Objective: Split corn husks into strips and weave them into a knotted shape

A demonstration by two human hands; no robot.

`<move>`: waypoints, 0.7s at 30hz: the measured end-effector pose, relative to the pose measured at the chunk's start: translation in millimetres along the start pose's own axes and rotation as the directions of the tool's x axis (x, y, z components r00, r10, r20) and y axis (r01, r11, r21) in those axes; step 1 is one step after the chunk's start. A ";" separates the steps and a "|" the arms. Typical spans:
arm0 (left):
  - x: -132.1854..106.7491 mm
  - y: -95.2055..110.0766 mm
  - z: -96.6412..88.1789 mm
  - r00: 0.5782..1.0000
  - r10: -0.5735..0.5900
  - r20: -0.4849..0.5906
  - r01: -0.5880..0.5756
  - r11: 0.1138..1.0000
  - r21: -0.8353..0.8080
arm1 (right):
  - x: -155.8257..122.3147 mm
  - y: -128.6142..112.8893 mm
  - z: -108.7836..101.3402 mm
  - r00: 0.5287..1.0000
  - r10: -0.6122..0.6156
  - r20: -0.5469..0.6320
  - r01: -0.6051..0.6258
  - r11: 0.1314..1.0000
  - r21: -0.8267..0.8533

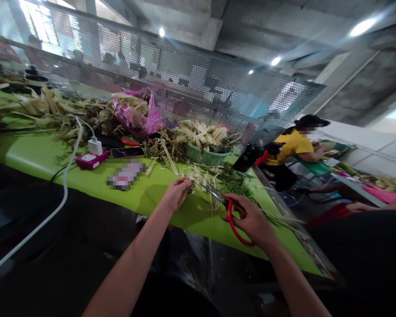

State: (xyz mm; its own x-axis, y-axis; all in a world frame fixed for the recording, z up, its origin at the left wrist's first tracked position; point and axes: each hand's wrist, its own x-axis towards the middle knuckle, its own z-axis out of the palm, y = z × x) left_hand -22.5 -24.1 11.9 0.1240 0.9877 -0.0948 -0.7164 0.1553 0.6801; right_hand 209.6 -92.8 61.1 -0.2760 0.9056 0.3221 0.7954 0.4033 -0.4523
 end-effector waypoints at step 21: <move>-4.2 0.8 3.1 0.996 -0.030 0.082 0.026 0.998 0.051 | 11.0 -18.5 -1.6 0.990 -0.140 -0.013 0.134 0.965 -0.226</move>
State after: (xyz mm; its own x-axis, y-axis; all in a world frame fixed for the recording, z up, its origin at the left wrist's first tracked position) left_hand -21.5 -28.1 15.1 0.2012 0.9780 -0.0551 -0.6774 0.1796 0.7133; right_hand 192.7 -90.5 74.4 -0.3778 0.8383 0.3932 0.8527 0.4805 -0.2052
